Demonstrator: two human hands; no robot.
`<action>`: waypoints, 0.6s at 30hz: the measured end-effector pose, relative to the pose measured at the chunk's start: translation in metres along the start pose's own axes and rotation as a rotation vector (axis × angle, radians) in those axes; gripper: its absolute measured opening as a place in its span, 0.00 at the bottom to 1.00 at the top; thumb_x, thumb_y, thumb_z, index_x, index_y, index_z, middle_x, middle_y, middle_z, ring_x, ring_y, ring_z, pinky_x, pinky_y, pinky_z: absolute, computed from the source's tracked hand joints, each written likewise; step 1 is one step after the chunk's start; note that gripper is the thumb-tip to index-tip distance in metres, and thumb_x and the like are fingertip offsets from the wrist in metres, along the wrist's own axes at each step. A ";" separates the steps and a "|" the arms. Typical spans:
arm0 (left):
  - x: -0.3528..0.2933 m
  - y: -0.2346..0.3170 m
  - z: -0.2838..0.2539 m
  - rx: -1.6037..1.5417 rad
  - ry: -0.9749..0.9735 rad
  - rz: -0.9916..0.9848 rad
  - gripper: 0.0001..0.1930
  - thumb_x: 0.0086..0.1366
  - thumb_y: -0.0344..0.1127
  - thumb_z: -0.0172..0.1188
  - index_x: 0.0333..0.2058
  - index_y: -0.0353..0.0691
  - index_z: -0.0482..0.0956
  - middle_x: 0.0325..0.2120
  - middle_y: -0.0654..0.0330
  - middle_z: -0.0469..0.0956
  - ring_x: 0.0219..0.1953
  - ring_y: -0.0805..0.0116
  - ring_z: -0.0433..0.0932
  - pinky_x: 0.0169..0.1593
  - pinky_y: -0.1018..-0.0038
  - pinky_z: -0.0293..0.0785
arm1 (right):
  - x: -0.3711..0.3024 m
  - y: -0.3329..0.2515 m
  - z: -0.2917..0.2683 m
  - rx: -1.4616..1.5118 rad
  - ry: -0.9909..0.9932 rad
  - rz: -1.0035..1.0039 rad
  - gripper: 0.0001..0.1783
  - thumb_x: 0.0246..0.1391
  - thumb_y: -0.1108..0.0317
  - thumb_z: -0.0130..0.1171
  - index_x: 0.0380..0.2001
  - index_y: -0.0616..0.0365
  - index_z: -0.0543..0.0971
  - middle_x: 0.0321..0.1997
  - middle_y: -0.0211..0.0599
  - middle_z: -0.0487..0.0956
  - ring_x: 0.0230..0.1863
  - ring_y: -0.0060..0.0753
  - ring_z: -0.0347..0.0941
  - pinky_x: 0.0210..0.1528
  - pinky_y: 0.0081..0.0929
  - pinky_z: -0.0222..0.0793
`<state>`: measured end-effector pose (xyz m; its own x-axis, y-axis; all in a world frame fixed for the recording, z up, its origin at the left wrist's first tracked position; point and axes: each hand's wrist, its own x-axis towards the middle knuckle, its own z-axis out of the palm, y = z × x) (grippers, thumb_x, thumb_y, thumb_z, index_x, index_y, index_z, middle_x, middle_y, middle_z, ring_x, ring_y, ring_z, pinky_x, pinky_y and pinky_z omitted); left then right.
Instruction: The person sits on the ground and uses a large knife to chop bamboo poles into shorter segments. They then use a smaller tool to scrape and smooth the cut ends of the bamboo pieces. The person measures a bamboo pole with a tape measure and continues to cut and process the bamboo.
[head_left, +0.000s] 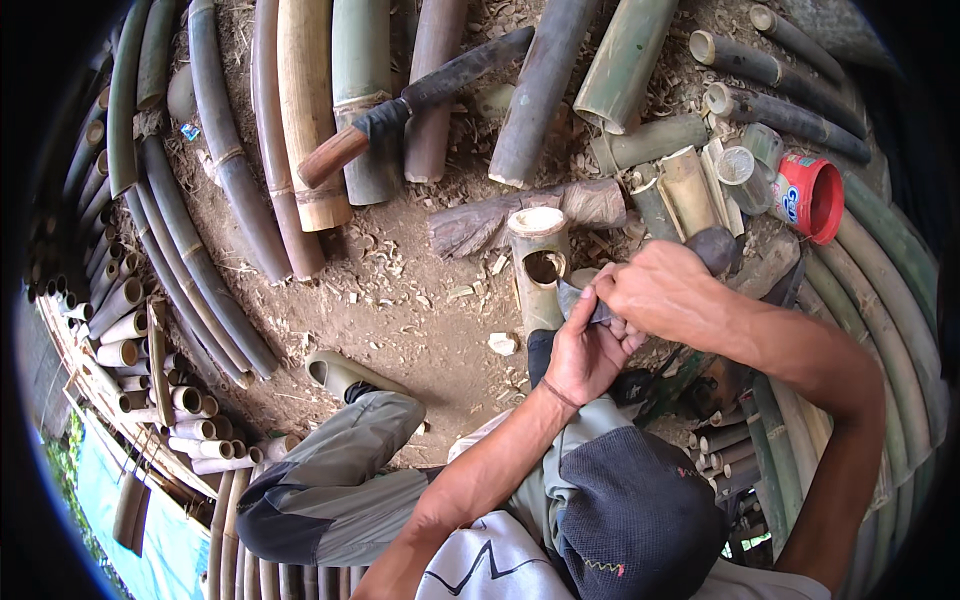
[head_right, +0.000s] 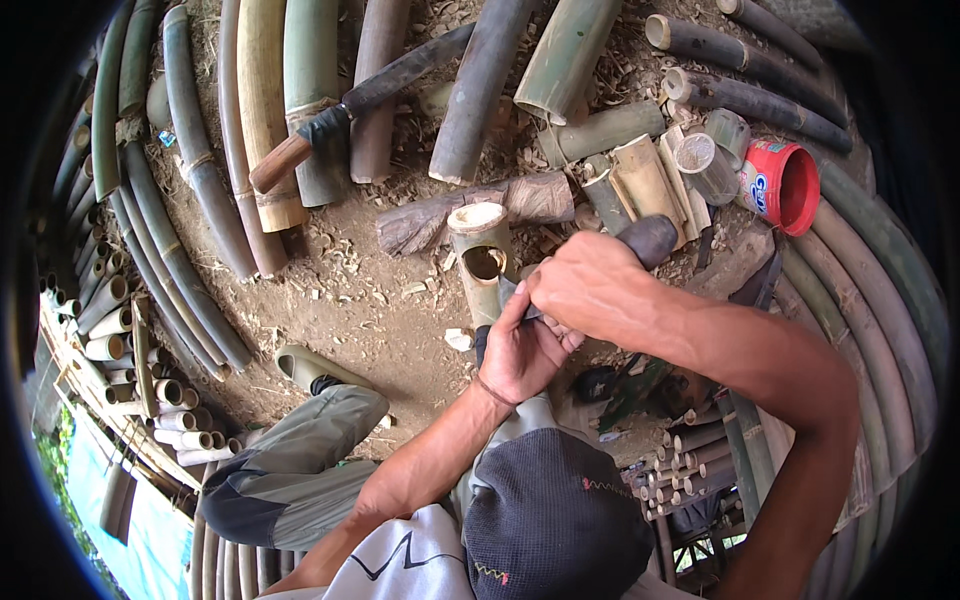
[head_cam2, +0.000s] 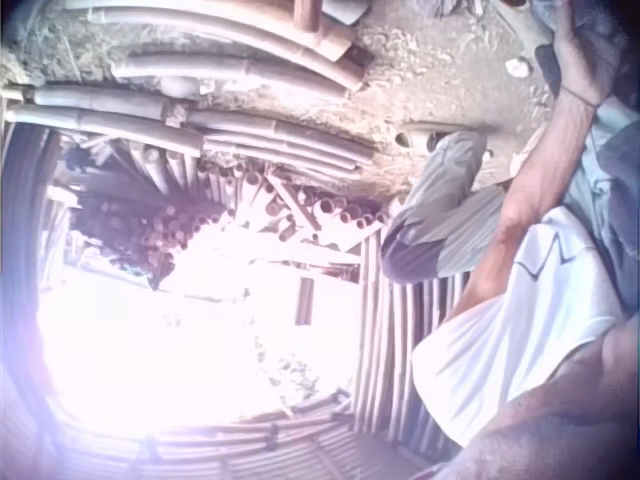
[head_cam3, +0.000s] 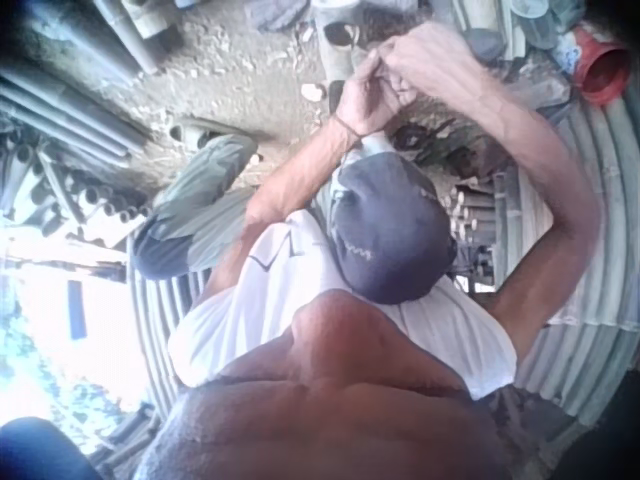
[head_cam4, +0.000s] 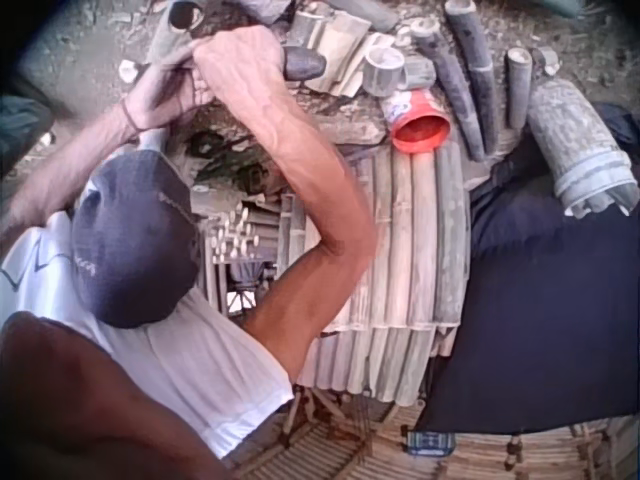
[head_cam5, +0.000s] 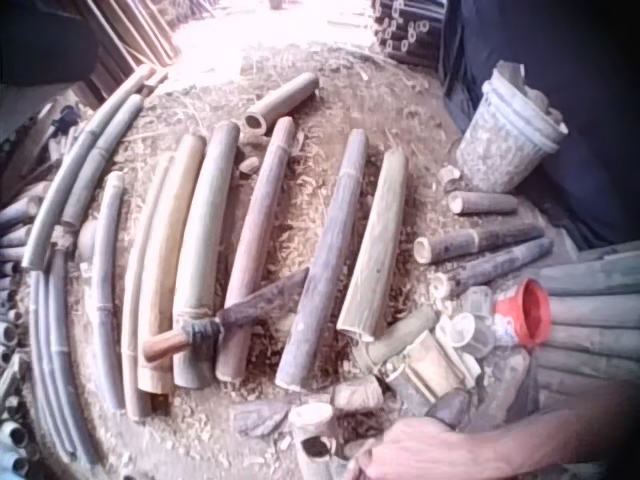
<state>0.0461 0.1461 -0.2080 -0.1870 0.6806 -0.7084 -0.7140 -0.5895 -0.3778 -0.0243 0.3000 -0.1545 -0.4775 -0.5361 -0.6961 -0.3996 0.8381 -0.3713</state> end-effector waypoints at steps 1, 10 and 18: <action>-0.001 0.001 -0.007 0.106 0.030 0.001 0.19 0.74 0.50 0.47 0.48 0.41 0.76 0.39 0.59 0.81 0.43 0.67 0.78 0.51 0.66 0.73 | -0.006 -0.001 0.017 0.057 0.075 0.021 0.10 0.49 0.64 0.62 0.35 0.53 0.83 0.30 0.37 0.84 0.31 0.37 0.83 0.31 0.36 0.77; -0.017 0.061 -0.006 1.469 0.468 0.076 0.24 0.66 0.41 0.50 0.17 0.26 0.78 0.13 0.49 0.78 0.18 0.63 0.79 0.26 0.66 0.74 | 0.022 -0.102 0.120 0.924 0.588 0.528 0.21 0.47 0.64 0.63 0.46 0.54 0.74 0.30 0.46 0.81 0.30 0.55 0.79 0.32 0.47 0.76; -0.003 0.098 -0.001 2.162 0.321 0.159 0.21 0.64 0.40 0.50 0.22 0.26 0.79 0.11 0.51 0.75 0.16 0.65 0.77 0.23 0.66 0.73 | 0.051 -0.139 0.112 1.235 0.676 0.677 0.20 0.49 0.69 0.60 0.47 0.59 0.70 0.36 0.59 0.79 0.39 0.66 0.76 0.41 0.51 0.72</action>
<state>-0.0225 0.0854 -0.2437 -0.3808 0.4794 -0.7907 -0.1937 0.7948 0.5752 0.0943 0.1677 -0.2071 -0.6815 0.3015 -0.6669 0.7314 0.3113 -0.6067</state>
